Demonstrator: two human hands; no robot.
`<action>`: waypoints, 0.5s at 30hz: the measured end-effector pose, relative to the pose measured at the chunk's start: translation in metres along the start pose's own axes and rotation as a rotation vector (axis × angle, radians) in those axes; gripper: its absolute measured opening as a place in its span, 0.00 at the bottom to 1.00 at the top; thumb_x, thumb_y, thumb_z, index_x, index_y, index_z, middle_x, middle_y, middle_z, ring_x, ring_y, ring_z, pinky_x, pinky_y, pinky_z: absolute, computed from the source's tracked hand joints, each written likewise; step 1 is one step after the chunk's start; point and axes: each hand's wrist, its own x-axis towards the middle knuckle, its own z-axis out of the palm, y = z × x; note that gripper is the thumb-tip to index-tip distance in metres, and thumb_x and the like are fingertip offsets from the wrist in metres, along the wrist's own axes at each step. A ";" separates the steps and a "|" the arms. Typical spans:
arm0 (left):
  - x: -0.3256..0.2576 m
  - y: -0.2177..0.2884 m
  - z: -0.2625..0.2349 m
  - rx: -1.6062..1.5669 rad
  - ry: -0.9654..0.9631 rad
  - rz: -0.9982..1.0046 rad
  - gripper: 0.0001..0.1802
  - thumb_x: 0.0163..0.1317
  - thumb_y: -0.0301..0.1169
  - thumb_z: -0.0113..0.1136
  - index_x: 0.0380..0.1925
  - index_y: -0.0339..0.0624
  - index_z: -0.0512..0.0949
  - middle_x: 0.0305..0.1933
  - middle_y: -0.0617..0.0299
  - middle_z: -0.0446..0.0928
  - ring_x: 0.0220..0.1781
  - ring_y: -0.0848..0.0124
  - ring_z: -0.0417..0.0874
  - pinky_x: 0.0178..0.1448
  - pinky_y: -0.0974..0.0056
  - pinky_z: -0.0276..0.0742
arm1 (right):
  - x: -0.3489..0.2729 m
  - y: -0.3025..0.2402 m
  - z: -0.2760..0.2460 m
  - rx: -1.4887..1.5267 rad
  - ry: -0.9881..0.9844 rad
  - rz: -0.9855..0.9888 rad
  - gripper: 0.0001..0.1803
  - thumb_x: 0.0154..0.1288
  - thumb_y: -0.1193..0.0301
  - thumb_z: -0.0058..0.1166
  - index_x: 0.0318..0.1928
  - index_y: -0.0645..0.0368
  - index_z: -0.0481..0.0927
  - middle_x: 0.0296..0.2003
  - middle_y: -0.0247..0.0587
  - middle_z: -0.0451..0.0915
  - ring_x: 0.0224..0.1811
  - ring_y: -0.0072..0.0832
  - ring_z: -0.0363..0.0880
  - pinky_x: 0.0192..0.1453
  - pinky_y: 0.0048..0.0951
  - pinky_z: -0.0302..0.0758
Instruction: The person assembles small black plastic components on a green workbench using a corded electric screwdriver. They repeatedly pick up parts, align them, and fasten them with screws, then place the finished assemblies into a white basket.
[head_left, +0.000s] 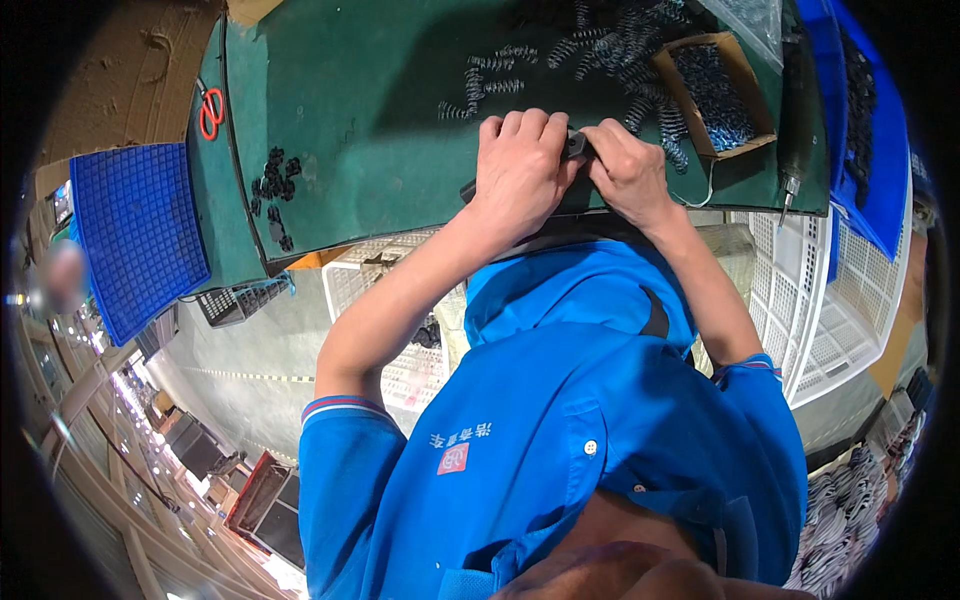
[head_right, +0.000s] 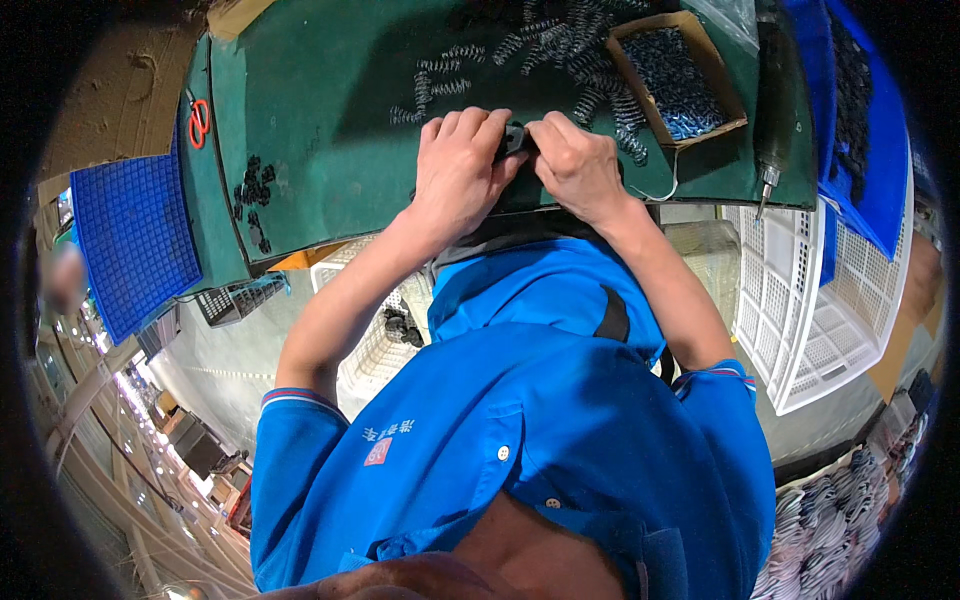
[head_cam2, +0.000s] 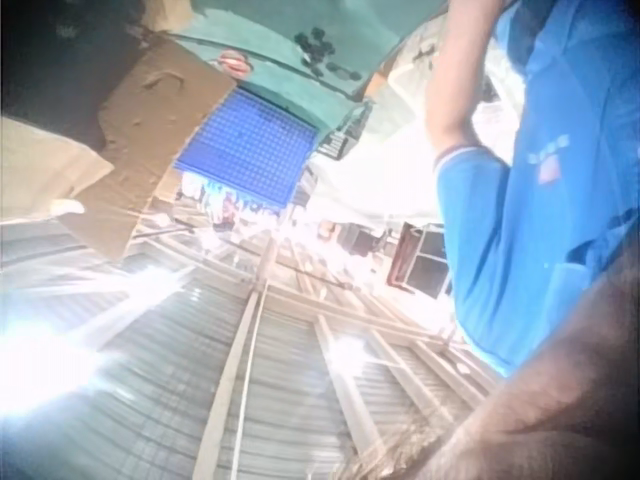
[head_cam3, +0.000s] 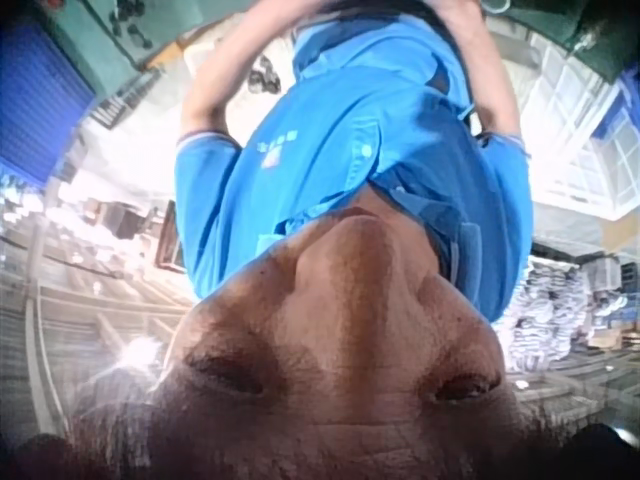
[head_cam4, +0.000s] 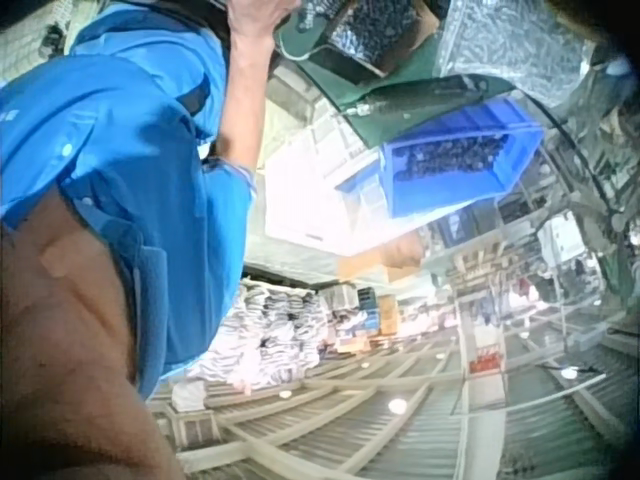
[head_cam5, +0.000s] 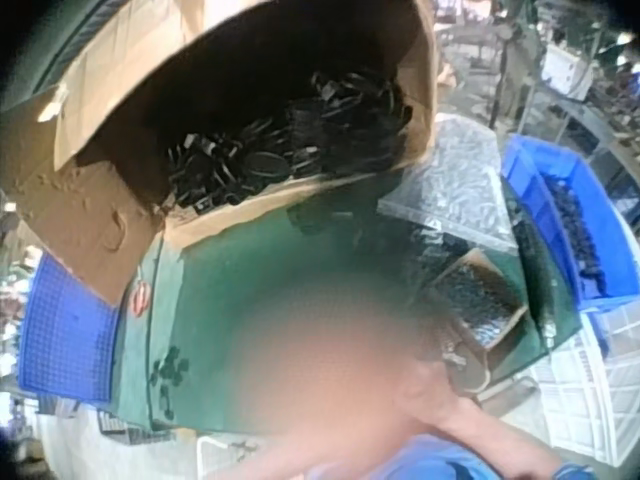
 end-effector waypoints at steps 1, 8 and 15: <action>0.001 0.000 -0.001 0.005 -0.016 0.008 0.25 0.55 0.36 0.67 0.52 0.40 0.77 0.44 0.56 0.76 0.49 0.56 0.76 0.56 0.51 0.67 | 0.000 0.000 0.000 -0.005 -0.007 0.001 0.13 0.53 0.80 0.57 0.41 0.60 0.79 0.33 0.41 0.77 0.31 0.41 0.81 0.30 0.37 0.77; 0.011 -0.009 -0.010 -0.118 -0.181 -0.017 0.23 0.55 0.39 0.68 0.49 0.40 0.80 0.43 0.56 0.76 0.49 0.56 0.76 0.54 0.53 0.70 | 0.000 -0.001 -0.002 -0.021 0.000 -0.031 0.12 0.52 0.80 0.58 0.40 0.61 0.78 0.33 0.42 0.76 0.31 0.41 0.81 0.30 0.37 0.77; 0.017 0.006 -0.009 0.161 -0.197 0.024 0.21 0.54 0.37 0.68 0.46 0.38 0.80 0.43 0.54 0.74 0.49 0.55 0.76 0.52 0.51 0.71 | -0.001 0.001 -0.003 0.007 -0.065 0.016 0.20 0.54 0.78 0.59 0.50 0.61 0.78 0.36 0.43 0.77 0.33 0.41 0.81 0.33 0.37 0.78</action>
